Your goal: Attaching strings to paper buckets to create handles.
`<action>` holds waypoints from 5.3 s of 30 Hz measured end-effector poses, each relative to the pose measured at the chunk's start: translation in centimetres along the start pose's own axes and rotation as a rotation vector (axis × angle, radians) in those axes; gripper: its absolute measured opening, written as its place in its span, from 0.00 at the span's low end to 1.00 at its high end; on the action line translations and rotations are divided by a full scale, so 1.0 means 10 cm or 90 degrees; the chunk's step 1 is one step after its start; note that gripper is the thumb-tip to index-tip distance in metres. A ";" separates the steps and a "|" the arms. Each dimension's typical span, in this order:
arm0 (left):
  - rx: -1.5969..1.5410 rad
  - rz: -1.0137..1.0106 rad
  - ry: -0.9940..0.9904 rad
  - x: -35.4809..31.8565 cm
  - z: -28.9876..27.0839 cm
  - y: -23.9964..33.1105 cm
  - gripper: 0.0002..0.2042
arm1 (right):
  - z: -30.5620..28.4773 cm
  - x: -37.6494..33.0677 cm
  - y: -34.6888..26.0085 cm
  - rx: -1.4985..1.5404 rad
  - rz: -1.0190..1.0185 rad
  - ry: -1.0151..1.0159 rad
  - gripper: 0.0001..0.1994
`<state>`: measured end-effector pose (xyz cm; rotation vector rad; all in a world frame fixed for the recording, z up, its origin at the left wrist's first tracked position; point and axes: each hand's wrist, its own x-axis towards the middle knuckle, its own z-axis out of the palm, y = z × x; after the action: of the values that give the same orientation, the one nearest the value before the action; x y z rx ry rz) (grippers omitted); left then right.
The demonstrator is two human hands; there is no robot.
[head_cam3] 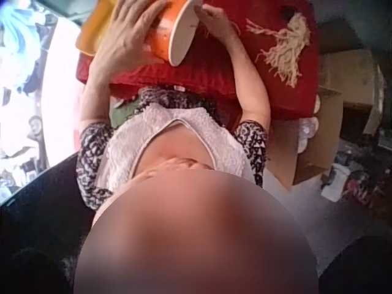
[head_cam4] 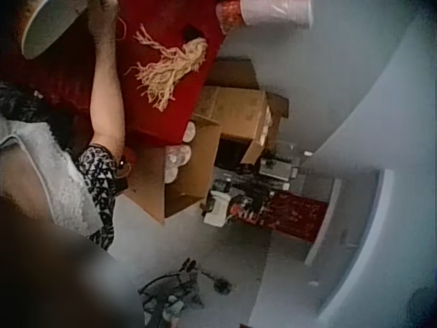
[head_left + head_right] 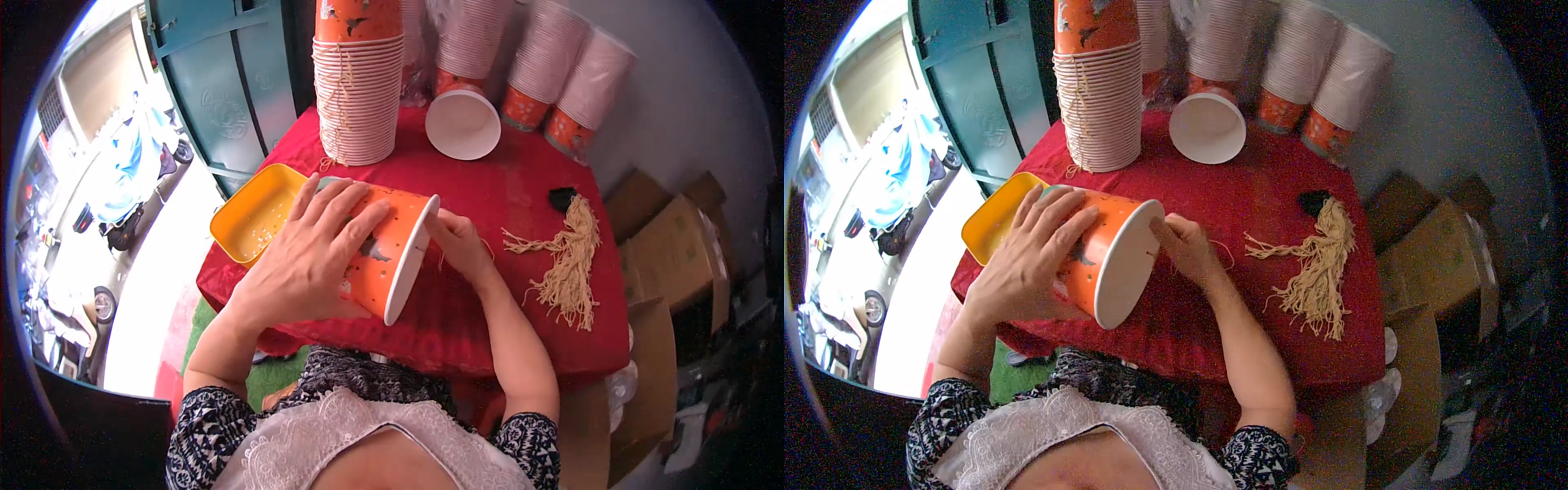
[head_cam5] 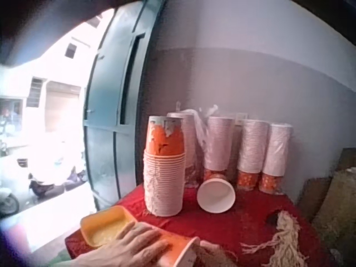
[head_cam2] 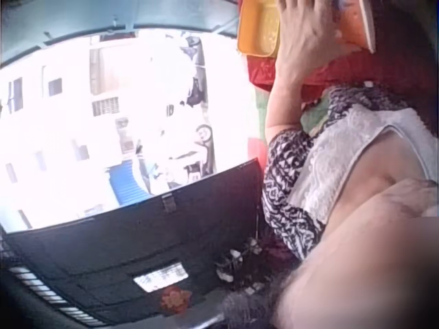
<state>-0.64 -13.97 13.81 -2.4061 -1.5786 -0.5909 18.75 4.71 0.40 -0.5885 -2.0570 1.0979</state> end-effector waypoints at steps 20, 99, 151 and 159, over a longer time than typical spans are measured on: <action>0.008 -0.139 0.069 0.08 0.12 -0.20 0.51 | -1.34 -1.17 -0.86 0.320 0.060 0.185 0.10; -0.173 0.112 0.213 0.17 0.35 -0.25 0.09 | 0.24 -0.60 -1.13 -0.121 -0.288 0.456 0.08; -0.281 0.001 -0.080 0.20 0.15 -0.06 0.20 | 0.66 -0.58 -0.90 -0.265 -0.238 0.389 0.07; -0.325 0.131 -0.185 0.50 0.37 -0.40 0.17 | 0.67 -0.59 -0.91 -0.271 -0.211 0.370 0.11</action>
<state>-1.69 -6.75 12.45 -3.1100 -1.3755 -0.6979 16.80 -7.57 3.33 -0.6475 -1.7754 0.2439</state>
